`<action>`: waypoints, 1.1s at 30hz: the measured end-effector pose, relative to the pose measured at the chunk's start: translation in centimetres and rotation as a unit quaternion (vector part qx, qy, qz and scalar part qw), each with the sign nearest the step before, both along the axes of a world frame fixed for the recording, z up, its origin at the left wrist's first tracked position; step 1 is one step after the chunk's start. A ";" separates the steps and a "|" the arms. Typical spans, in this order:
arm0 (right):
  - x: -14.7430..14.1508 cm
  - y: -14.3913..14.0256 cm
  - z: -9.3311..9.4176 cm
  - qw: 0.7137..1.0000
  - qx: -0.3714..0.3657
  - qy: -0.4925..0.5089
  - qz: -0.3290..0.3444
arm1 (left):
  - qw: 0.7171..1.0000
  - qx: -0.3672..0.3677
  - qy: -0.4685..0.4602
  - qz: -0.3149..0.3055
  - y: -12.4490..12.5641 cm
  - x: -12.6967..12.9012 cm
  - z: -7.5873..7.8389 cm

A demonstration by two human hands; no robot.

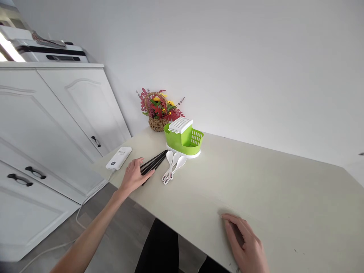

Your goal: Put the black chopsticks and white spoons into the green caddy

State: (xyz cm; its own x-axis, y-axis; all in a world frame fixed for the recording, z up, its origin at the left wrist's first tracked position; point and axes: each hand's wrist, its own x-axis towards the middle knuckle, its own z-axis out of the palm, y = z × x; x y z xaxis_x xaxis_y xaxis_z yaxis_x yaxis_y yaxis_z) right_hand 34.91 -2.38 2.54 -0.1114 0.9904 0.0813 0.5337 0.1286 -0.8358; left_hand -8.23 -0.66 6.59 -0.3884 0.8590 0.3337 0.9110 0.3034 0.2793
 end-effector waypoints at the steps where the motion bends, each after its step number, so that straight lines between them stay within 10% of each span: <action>1: 0.0 0.0 0.0 1.000 0.005 -0.001 0.002 | 1.000 -0.012 -0.003 0.002 0.0 0.0 0.1; 21: 1.7 1.5 -2.2 0.997 0.022 -0.022 0.068 | 0.954 -0.286 0.085 0.039 3.9 0.9 6.4; 33: 0.5 0.2 -0.7 0.998 0.032 0.020 0.042 | 0.941 -0.328 0.067 0.050 7.6 -0.2 7.2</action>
